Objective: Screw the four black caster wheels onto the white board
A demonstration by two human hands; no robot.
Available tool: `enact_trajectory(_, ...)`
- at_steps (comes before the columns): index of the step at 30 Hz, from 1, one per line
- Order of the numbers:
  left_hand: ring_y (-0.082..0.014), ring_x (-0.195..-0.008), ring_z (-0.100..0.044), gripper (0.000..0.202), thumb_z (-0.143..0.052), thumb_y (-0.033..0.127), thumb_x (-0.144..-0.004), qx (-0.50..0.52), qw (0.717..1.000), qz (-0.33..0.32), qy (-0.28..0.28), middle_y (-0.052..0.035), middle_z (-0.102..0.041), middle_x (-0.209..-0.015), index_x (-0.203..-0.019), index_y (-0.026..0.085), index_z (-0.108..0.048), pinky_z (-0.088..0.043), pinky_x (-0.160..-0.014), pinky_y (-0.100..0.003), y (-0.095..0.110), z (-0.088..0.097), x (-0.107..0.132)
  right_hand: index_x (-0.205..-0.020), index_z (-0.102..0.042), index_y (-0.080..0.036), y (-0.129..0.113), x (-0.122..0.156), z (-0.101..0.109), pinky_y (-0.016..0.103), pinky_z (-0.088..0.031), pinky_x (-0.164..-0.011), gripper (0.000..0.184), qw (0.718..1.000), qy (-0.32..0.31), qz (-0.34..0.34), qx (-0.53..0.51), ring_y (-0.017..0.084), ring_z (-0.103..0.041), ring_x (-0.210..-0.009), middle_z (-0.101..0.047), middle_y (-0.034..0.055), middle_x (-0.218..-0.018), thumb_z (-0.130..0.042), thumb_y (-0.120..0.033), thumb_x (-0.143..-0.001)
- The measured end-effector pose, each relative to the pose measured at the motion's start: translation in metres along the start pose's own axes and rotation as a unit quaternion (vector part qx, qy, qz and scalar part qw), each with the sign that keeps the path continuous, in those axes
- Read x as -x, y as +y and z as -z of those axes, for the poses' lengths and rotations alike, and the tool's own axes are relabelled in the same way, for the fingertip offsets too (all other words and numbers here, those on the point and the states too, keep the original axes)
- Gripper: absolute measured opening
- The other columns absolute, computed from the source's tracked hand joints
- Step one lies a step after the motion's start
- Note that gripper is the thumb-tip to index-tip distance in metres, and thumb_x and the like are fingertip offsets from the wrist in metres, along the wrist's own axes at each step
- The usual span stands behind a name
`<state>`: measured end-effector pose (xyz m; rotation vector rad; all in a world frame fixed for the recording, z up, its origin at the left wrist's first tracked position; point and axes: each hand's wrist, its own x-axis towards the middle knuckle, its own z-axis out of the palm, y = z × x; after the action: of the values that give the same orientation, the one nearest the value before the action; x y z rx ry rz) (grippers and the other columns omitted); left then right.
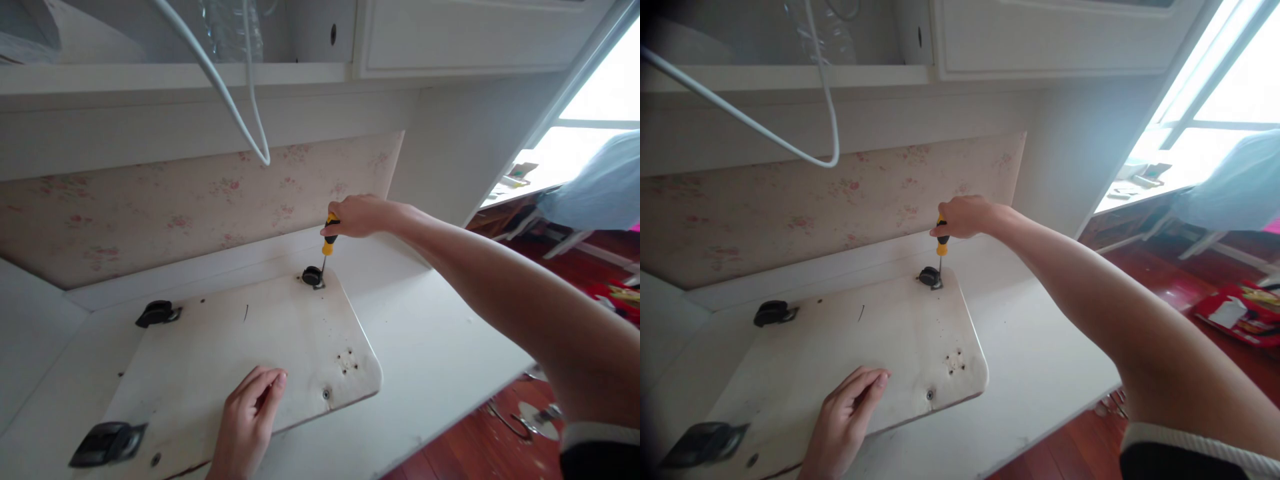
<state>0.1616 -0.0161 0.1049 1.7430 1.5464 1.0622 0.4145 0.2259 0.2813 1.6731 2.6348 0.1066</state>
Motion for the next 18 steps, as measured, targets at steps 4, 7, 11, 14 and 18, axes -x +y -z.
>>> enact_trajectory(4, -0.0144, -0.062, -0.059, 0.030, -0.052, 0.040, -0.095, -0.003, 1.000, 0.000, -0.007, -0.0010, -0.064, -0.073, -0.079, 0.022, -0.069, -0.047, -0.060, -0.021, -0.002, 0.002, 0.002, -0.107, -0.065, -0.018, -0.007, 0.002, -0.003, 0.036, -0.039, -0.065, 0.060, 1.000, 0.022, -0.006, -0.013, 0.029, -0.063, -0.081, -0.068, 0.0152, -0.092, -0.041, -0.069, -0.088)
enact_trajectory(7, -0.0148, -0.068, -0.061, 0.028, -0.052, 0.039, -0.096, 0.000, 1.000, -0.001, -0.019, -0.0016, -0.066, -0.078, -0.082, 0.022, -0.069, -0.048, -0.063, -0.021, -0.006, 0.004, 0.003, -0.109, -0.064, -0.018, -0.008, 0.007, -0.001, 0.034, -0.037, -0.062, 0.055, 0.997, 0.059, -0.032, -0.026, 0.027, -0.061, -0.079, -0.068, 0.0140, -0.092, -0.037, -0.064, -0.092)
enact_trajectory(11, -0.0143, -0.069, -0.061, 0.028, -0.051, 0.040, -0.097, 0.006, 1.000, 0.008, -0.024, -0.0014, -0.065, -0.080, -0.084, 0.022, -0.069, -0.047, -0.063, -0.021, -0.010, 0.006, 0.003, -0.107, -0.064, -0.019, 0.010, 0.025, -0.006, 0.030, -0.032, -0.057, 0.048, 0.973, 0.170, -0.114, -0.105, 0.021, -0.055, -0.068, -0.064, 0.0071, -0.078, -0.043, -0.060, -0.092)
enact_trajectory(14, -0.0136, -0.066, -0.059, 0.030, -0.050, 0.040, -0.097, 0.006, 1.000, 0.006, -0.027, -0.0009, -0.064, -0.076, -0.082, 0.022, -0.069, -0.046, -0.061, -0.021, -0.011, 0.006, 0.004, -0.091, -0.066, -0.021, 0.029, 0.055, -0.037, 0.027, -0.030, -0.053, 0.033, 0.863, 0.296, -0.187, -0.364, 0.014, -0.048, -0.060, -0.057, -0.0012, -0.064, -0.069, -0.052, -0.079)
enact_trajectory(18, -0.0136, -0.067, -0.061, 0.029, -0.051, 0.038, -0.097, 0.020, 1.000, -0.007, -0.018, -0.0013, -0.064, -0.075, -0.080, 0.022, -0.069, -0.048, -0.062, -0.020, -0.008, 0.005, 0.002, -0.076, -0.056, -0.021, 0.021, 0.113, -0.116, 0.023, -0.026, -0.041, 0.022, 0.530, 0.411, -0.267, -0.692, 0.009, -0.038, -0.046, -0.044, -0.0083, -0.053, -0.073, -0.035, -0.075)
